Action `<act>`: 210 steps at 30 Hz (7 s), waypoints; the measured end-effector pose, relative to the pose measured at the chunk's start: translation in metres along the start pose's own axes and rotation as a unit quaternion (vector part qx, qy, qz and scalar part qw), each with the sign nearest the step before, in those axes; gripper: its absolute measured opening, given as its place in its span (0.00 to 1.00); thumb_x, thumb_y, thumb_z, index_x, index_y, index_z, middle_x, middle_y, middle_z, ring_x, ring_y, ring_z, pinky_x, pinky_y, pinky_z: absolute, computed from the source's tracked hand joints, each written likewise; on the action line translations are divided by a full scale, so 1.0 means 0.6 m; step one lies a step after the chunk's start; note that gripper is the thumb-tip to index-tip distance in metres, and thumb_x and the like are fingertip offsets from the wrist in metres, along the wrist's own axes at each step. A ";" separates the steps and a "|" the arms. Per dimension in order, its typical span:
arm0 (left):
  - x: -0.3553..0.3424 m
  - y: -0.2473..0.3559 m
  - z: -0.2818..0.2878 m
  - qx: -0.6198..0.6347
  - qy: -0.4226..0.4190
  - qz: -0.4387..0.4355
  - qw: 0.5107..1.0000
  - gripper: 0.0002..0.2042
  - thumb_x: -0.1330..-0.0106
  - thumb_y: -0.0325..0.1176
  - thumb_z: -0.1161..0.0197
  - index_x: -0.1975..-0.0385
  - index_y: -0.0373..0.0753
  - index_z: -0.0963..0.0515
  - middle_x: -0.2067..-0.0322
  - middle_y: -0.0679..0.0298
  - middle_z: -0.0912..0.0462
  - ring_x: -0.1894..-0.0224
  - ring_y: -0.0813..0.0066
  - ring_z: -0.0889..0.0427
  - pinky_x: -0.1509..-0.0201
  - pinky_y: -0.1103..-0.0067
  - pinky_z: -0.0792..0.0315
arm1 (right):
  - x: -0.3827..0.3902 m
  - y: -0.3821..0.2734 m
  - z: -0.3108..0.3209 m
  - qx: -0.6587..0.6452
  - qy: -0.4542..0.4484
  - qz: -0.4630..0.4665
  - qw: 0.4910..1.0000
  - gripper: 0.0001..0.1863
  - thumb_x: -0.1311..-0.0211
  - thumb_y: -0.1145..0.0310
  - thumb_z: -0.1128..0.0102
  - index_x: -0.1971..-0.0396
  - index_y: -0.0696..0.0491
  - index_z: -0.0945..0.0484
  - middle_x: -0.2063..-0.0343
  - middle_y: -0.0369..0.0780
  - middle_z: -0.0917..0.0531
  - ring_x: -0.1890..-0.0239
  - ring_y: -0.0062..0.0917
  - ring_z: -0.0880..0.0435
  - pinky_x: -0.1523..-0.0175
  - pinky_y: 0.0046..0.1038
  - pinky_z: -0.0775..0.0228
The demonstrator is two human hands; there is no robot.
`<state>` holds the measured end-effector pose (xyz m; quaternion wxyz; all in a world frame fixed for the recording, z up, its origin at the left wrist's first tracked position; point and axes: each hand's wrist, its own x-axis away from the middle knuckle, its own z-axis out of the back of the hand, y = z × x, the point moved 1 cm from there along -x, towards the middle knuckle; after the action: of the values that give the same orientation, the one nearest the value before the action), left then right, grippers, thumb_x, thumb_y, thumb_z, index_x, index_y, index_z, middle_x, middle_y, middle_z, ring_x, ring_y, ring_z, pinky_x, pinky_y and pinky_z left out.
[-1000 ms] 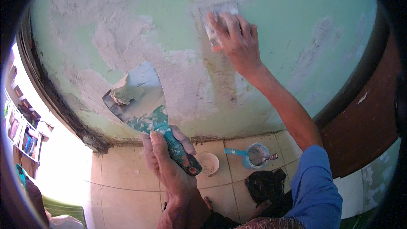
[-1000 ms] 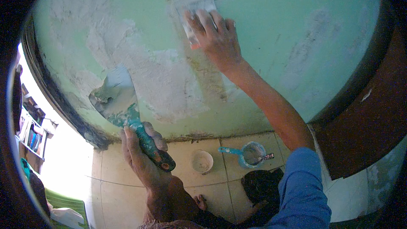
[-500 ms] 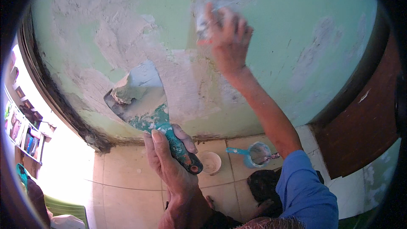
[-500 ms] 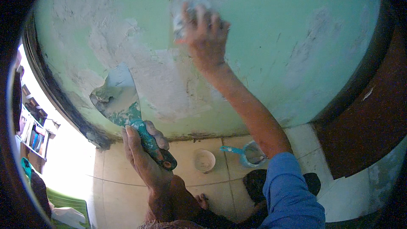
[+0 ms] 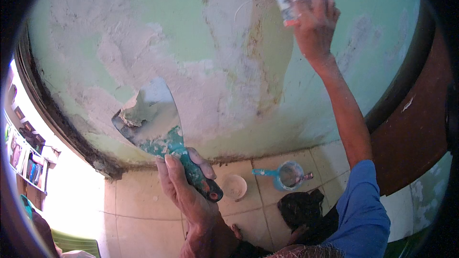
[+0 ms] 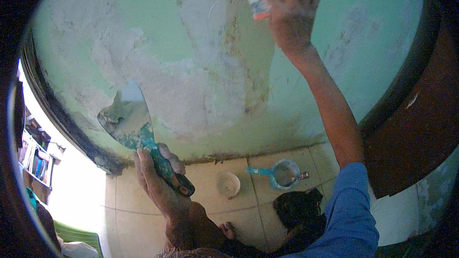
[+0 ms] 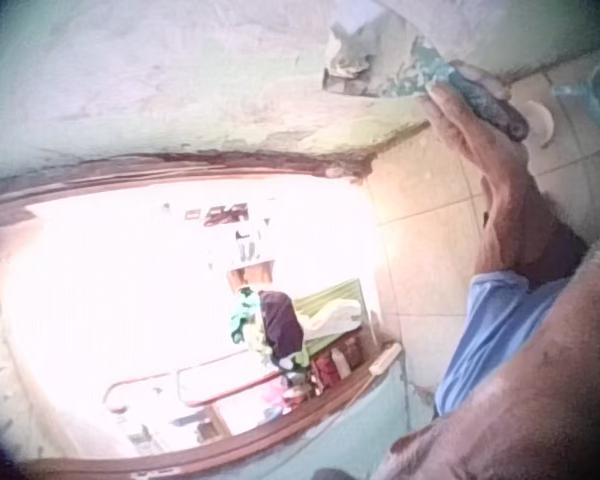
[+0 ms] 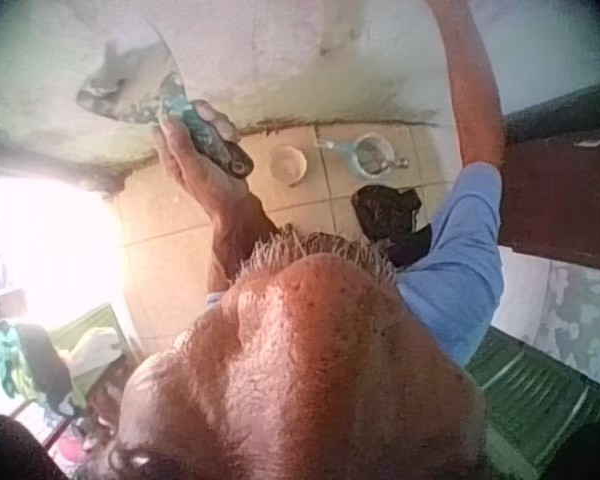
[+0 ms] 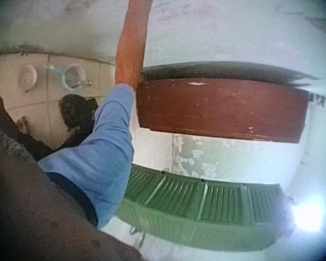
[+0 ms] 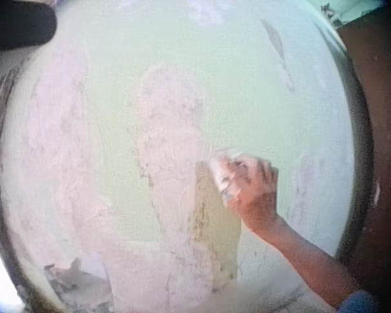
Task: The person applies white putty to a green wall using a putty knife and a smaller scraper, smoothing the material over damaged sections.
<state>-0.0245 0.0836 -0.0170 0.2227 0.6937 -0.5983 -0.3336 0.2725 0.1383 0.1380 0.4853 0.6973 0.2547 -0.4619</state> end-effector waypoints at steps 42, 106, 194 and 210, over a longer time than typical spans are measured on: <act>0.016 0.006 0.005 -0.003 -0.013 0.012 1.000 0.13 0.25 0.45 0.48 0.57 0.40 0.29 0.72 0.64 0.24 0.80 0.81 0.28 0.78 0.85 0.35 | -0.037 0.135 0.008 -0.022 -0.074 0.287 0.955 0.33 0.47 0.64 0.38 0.37 0.33 0.27 0.44 0.27 0.26 0.44 0.25 0.28 0.39 0.33 0.39; 0.004 0.011 0.003 0.004 -0.020 -0.002 1.000 0.13 0.24 0.44 0.50 0.59 0.40 0.31 0.74 0.64 0.24 0.82 0.83 0.29 0.82 0.87 0.36 | -0.038 -0.087 0.025 0.056 -0.038 -0.026 0.997 0.22 0.48 0.72 0.35 0.49 0.53 0.21 0.55 0.41 0.23 0.53 0.36 0.25 0.49 0.39 0.34; 0.006 0.017 0.005 -0.008 0.018 -0.007 1.000 0.13 0.24 0.43 0.51 0.57 0.37 0.31 0.72 0.60 0.23 0.81 0.81 0.30 0.81 0.87 0.36 | 0.106 -0.020 0.058 0.075 -0.172 0.068 0.980 0.37 0.51 0.55 0.34 0.35 0.31 0.29 0.51 0.32 0.26 0.52 0.33 0.30 0.51 0.41 0.40; 0.008 0.020 -0.003 -0.045 0.016 -0.005 0.999 0.14 0.22 0.43 0.55 0.54 0.36 0.33 0.72 0.60 0.25 0.83 0.82 0.30 0.81 0.88 0.36 | 0.321 -0.083 0.117 0.023 -0.267 0.162 0.950 0.44 0.57 0.51 0.30 0.33 0.30 0.33 0.51 0.30 0.26 0.51 0.29 0.29 0.52 0.41 0.38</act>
<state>-0.0312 0.0768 -0.0084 0.2621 0.6911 -0.5754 -0.3501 0.2898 0.0762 -0.0627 0.5873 0.5914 -0.0116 -0.5524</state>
